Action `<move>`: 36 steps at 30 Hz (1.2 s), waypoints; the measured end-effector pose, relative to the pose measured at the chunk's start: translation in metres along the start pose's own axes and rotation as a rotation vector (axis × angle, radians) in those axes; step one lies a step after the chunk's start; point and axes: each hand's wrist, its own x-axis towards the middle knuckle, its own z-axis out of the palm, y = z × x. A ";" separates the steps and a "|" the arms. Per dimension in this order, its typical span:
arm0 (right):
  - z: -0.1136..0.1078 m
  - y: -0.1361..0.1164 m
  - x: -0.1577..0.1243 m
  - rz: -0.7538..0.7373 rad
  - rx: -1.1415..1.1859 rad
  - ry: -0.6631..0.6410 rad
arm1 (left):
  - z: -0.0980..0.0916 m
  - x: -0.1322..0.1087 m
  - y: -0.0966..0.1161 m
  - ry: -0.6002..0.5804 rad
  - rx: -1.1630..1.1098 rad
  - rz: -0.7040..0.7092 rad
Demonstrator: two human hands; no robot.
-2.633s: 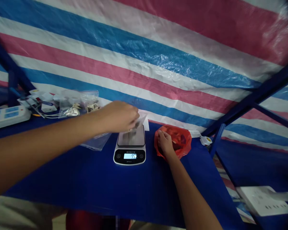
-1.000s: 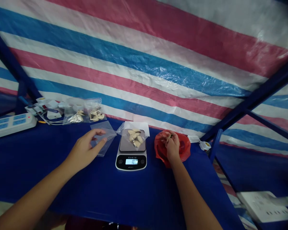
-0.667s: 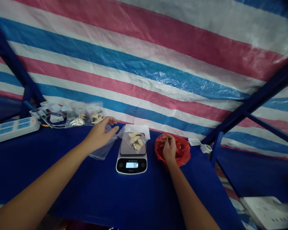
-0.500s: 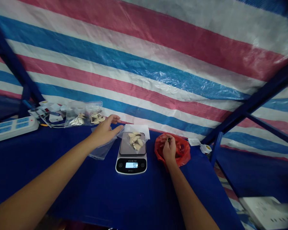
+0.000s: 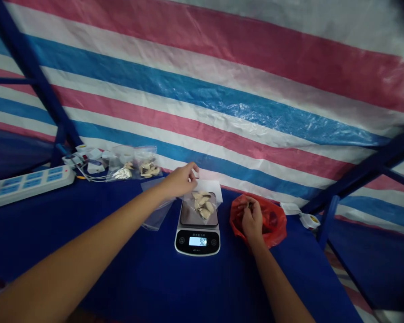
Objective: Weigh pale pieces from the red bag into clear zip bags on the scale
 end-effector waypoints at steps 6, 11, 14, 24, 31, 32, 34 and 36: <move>-0.002 0.000 0.003 0.029 -0.038 0.002 | -0.036 0.000 -0.008 -0.114 0.062 -0.101; -0.005 0.000 0.003 0.075 -0.057 -0.014 | 0.007 -0.005 -0.008 -0.115 0.046 -0.127; -0.005 -0.001 0.002 0.080 -0.053 -0.013 | -0.011 0.013 -0.021 -0.041 0.060 -0.086; -0.005 0.000 0.004 0.078 -0.070 -0.035 | -0.015 0.012 -0.040 -0.326 -0.015 -0.201; -0.006 0.002 0.003 0.066 -0.102 -0.077 | -0.105 0.058 -0.065 -0.068 0.441 -0.080; -0.006 0.002 0.003 0.066 -0.106 -0.080 | -0.113 0.060 -0.069 -0.028 0.475 -0.084; -0.006 0.001 0.003 0.069 -0.101 -0.083 | -0.117 0.052 -0.074 0.071 0.530 -0.088; -0.006 0.000 0.003 0.074 -0.093 -0.081 | -0.102 0.029 -0.076 0.119 0.552 -0.085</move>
